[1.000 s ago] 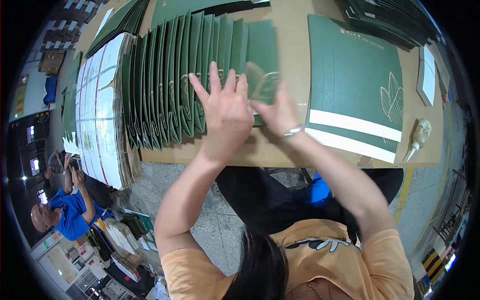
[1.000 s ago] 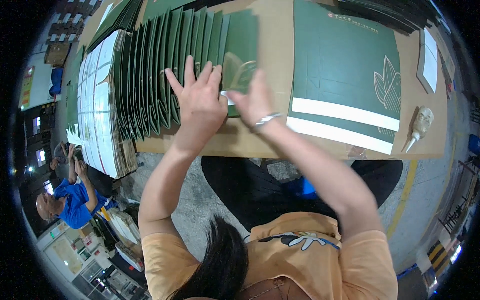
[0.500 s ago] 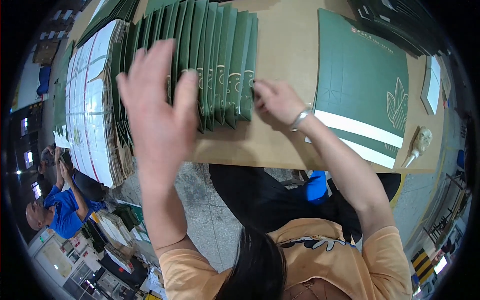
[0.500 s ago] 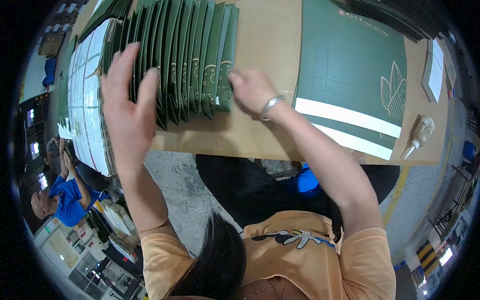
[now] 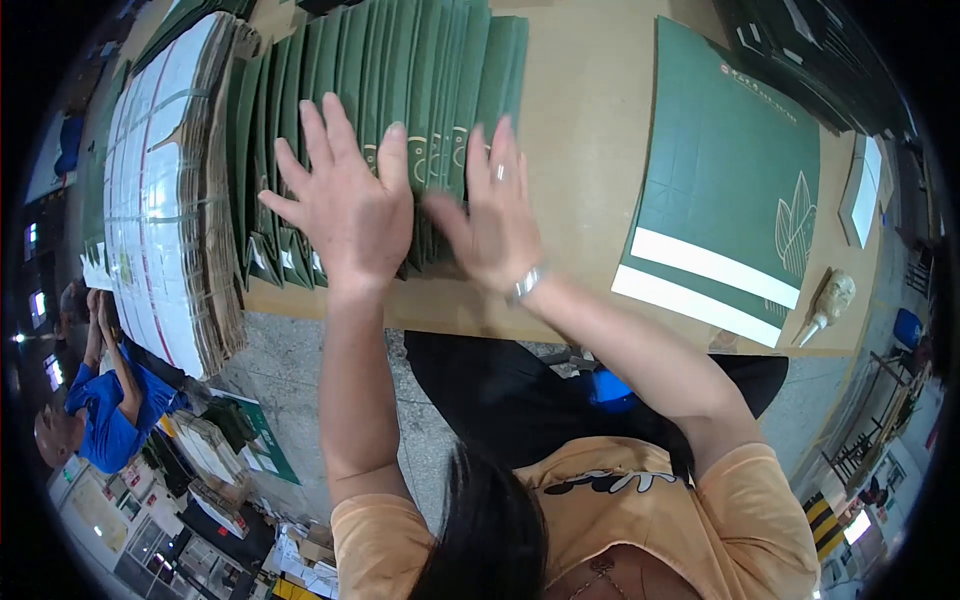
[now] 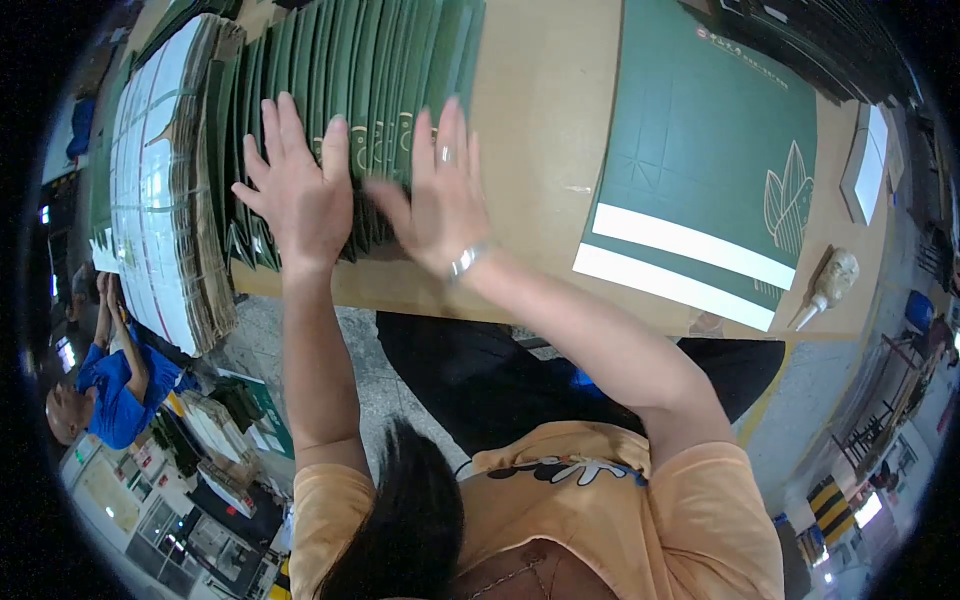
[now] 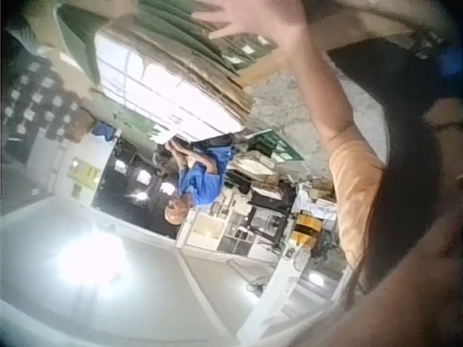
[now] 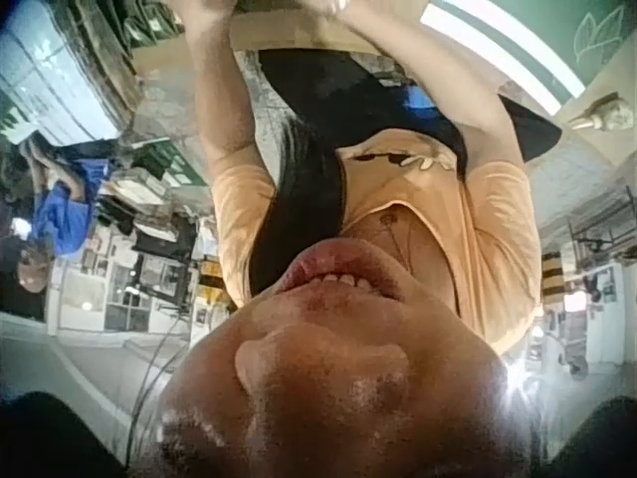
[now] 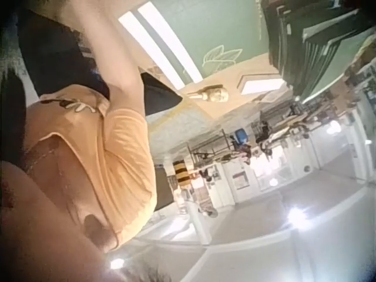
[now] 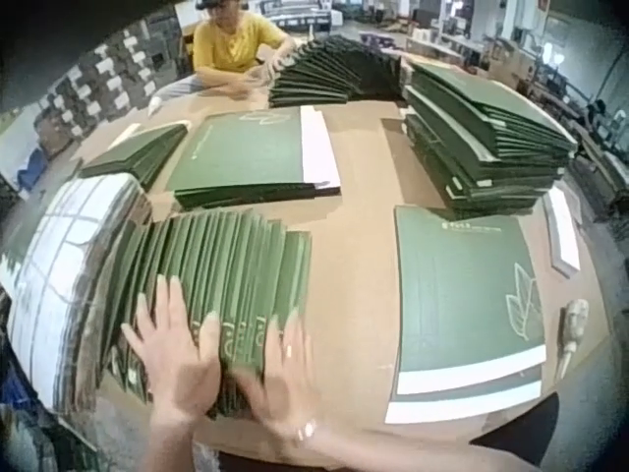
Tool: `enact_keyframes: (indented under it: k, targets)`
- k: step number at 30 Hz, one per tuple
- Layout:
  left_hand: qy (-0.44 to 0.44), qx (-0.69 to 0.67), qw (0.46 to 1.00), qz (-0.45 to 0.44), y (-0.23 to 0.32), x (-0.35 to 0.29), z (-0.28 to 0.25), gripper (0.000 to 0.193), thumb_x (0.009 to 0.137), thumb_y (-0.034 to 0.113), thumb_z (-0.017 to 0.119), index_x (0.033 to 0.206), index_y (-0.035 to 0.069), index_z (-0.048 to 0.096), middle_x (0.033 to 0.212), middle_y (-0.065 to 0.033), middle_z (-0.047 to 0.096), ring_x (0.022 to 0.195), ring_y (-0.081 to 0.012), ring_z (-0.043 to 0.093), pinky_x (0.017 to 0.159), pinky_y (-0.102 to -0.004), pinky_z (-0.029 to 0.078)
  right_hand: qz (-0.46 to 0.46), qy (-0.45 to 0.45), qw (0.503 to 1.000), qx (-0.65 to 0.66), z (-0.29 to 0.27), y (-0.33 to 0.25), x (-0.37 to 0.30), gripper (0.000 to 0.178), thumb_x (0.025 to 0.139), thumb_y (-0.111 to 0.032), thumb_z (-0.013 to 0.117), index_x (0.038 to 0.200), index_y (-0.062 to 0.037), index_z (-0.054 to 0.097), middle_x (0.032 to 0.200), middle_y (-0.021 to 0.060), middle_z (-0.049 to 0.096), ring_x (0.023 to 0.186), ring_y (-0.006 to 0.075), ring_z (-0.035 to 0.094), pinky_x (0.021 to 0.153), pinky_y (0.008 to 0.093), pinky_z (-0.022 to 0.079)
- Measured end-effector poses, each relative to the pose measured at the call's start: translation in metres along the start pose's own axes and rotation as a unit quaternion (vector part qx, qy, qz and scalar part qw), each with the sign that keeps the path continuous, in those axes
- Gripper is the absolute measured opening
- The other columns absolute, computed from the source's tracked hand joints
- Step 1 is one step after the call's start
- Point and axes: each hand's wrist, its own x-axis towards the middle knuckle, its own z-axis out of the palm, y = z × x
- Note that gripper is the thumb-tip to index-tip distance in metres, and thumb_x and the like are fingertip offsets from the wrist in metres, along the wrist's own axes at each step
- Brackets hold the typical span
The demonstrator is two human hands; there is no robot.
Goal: Assembling and gluing paper gift boxes at a workbench.
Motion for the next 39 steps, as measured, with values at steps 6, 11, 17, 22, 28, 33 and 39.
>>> enact_keyframes:
  k: [6,11,17,22,28,33,39]
  targets:
    - [0.01,-0.034,0.999,0.009,0.001,0.005,-0.009,0.073,0.094,0.054,0.043,0.148,0.006,0.032,0.153,-0.017,0.031,0.139,-0.046,0.023,0.109,-0.0695,0.008,-0.068,-0.017,0.996,0.062,-0.044,0.007,-0.005,0.079,0.097,-0.045,0.047,0.147,0.0098,0.018,0.151,0.0344,0.017,0.143,0.0444,0.017,0.117,0.049,0.013]
    - [0.009,-0.055,0.998,0.01,-0.001,0.005,-0.012,0.075,0.093,0.054,0.046,0.148,0.005,0.032,0.153,-0.0188,0.031,0.14,-0.0458,0.023,0.11,-0.0673,0.007,0.009,0.117,0.984,0.136,-0.023,0.026,0.066,0.08,0.099,-0.05,0.038,0.146,0.0118,0.019,0.152,0.0336,0.018,0.144,0.0437,0.016,0.118,0.0447,0.014]
    - [-0.007,-0.078,0.997,0.004,-0.007,0.009,-0.027,0.075,0.091,0.052,0.052,0.147,0.005,0.034,0.152,-0.0185,0.032,0.14,-0.0459,0.024,0.112,-0.0642,0.011,-0.011,0.111,0.99,0.086,0.008,0.016,0.062,0.082,0.096,-0.051,0.043,0.144,0.013,0.024,0.15,0.0354,0.021,0.143,0.045,0.014,0.117,0.0456,0.013]
    - [0.021,-0.057,0.997,0.043,-0.011,0.01,-0.021,0.076,0.091,0.058,0.049,0.148,0.01,0.034,0.153,-0.0163,0.032,0.139,-0.046,0.026,0.112,-0.0613,0.013,-0.01,0.116,0.99,0.074,0.021,0.005,0.055,0.073,0.098,-0.044,0.04,0.145,0.0098,0.026,0.151,0.0356,0.019,0.143,0.0464,0.011,0.117,0.0471,0.01]
    - [-0.006,0.034,0.999,0.006,0.023,-0.001,-0.007,0.065,0.091,0.036,0.053,0.142,-0.001,0.038,0.147,-0.0205,0.038,0.133,-0.0447,0.032,0.109,-0.0656,0.013,-0.003,0.047,0.992,0.121,-0.01,-0.003,0.063,0.064,0.1,-0.027,0.038,0.147,0.0109,0.017,0.152,0.0337,0.017,0.144,0.0446,0.01,0.119,0.044,0.008]
    - [0.123,-0.03,0.992,0.018,0.016,-0.011,0.052,0.07,0.089,0.05,0.05,0.141,0.004,0.043,0.148,-0.0175,0.038,0.135,-0.049,0.029,0.104,-0.0759,0.006,-0.065,0.094,0.983,0.145,-0.019,-0.007,0.056,0.062,0.103,-0.04,0.034,0.144,0.0071,0.032,0.152,0.0265,0.027,0.143,0.0363,0.024,0.117,0.0389,0.017]
    - [0.07,-0.011,0.997,-0.01,0.013,-0.006,0.031,0.073,0.092,0.055,0.043,0.147,0.007,0.035,0.153,-0.0132,0.032,0.14,-0.0424,0.023,0.11,-0.0692,0.002,-0.011,0.03,0.979,0.202,-0.025,-0.006,0.019,0.067,0.101,-0.039,0.039,0.143,0.0104,0.027,0.151,0.0314,0.025,0.143,0.0405,0.022,0.117,0.0404,0.018]
